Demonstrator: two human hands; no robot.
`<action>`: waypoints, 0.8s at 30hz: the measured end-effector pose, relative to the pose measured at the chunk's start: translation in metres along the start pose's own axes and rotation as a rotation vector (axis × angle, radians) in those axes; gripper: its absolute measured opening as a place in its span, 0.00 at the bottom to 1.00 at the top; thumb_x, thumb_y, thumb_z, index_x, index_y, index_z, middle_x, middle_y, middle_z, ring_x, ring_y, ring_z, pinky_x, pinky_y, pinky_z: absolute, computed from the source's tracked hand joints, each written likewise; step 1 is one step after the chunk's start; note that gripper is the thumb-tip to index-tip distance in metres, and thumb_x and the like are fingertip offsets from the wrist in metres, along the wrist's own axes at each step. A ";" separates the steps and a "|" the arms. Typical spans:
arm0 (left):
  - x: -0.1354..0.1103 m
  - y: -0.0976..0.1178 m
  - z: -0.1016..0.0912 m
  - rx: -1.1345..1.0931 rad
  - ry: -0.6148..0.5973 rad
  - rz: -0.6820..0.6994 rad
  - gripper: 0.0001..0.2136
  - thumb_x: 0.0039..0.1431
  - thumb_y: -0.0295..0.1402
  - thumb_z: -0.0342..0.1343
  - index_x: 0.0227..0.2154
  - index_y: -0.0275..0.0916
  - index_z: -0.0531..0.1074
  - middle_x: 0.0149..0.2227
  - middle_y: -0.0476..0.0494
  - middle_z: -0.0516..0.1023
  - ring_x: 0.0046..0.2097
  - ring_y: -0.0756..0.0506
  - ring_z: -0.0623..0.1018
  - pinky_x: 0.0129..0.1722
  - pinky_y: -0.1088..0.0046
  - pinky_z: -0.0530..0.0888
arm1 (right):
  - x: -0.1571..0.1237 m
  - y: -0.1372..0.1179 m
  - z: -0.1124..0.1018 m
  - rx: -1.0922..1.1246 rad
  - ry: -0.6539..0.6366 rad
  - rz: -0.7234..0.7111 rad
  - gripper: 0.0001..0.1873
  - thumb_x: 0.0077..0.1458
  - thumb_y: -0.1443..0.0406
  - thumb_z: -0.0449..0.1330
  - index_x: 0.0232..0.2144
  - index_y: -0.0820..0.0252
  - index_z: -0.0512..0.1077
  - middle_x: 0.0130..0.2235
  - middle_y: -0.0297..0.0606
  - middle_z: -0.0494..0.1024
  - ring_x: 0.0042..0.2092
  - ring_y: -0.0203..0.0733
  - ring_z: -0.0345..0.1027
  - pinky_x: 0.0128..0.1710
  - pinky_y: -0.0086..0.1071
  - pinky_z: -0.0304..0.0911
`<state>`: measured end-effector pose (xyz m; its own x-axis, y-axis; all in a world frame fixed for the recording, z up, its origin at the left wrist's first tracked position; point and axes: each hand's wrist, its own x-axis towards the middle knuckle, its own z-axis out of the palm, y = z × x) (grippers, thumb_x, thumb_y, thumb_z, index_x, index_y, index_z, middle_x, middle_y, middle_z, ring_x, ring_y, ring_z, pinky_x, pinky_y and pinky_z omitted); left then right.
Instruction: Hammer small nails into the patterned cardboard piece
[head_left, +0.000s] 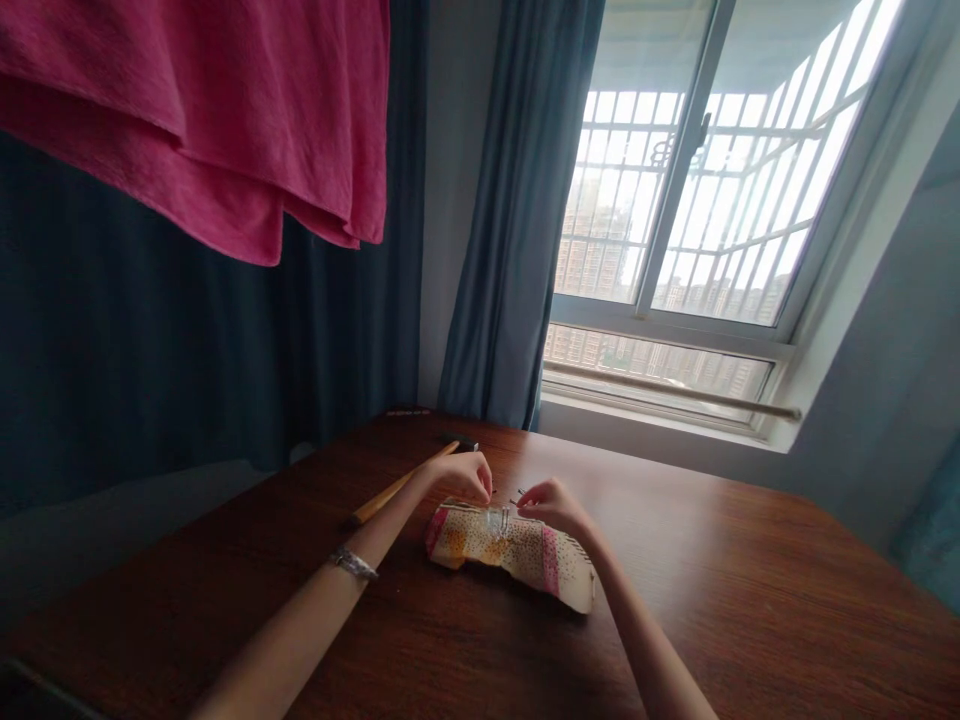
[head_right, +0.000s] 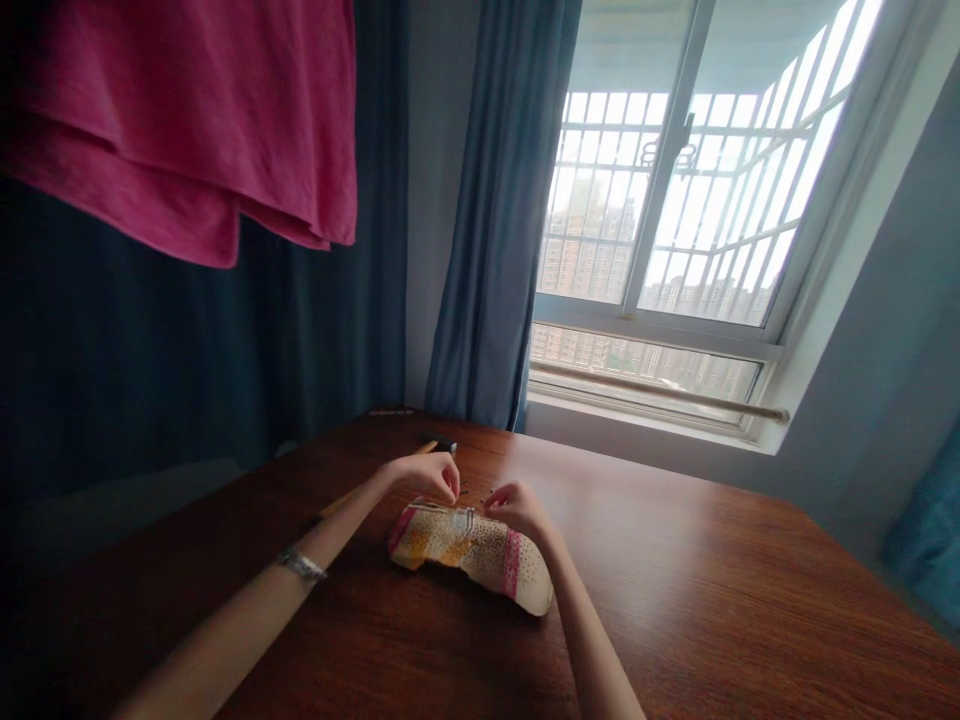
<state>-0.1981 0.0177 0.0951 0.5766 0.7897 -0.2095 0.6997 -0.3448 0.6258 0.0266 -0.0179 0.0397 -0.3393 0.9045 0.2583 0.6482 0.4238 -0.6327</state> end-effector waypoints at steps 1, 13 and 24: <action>-0.001 0.004 0.000 -0.020 -0.058 0.018 0.10 0.34 0.34 0.60 0.24 0.37 0.78 0.22 0.47 0.76 0.24 0.50 0.71 0.21 0.80 0.62 | -0.001 -0.003 -0.002 0.005 -0.048 -0.022 0.07 0.40 0.64 0.62 0.25 0.60 0.78 0.19 0.32 0.73 0.22 0.33 0.62 0.20 0.24 0.52; -0.005 -0.009 0.039 -0.247 -0.172 0.064 0.13 0.43 0.37 0.58 0.31 0.36 0.76 0.25 0.44 0.77 0.26 0.46 0.76 0.20 0.76 0.69 | -0.007 -0.008 0.020 0.025 -0.100 -0.118 0.07 0.41 0.69 0.59 0.24 0.63 0.77 0.21 0.33 0.74 0.23 0.31 0.61 0.22 0.24 0.53; -0.002 -0.003 0.056 -0.224 -0.041 0.108 0.11 0.44 0.38 0.57 0.22 0.33 0.72 0.18 0.48 0.73 0.19 0.50 0.72 0.18 0.77 0.67 | -0.004 -0.006 0.022 0.055 0.011 -0.025 0.11 0.52 0.65 0.50 0.33 0.61 0.71 0.27 0.33 0.75 0.24 0.31 0.66 0.23 0.23 0.57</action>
<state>-0.1775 -0.0119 0.0516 0.6625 0.7318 -0.1600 0.5248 -0.3010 0.7962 0.0089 -0.0254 0.0261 -0.3475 0.8942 0.2821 0.6007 0.4433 -0.6653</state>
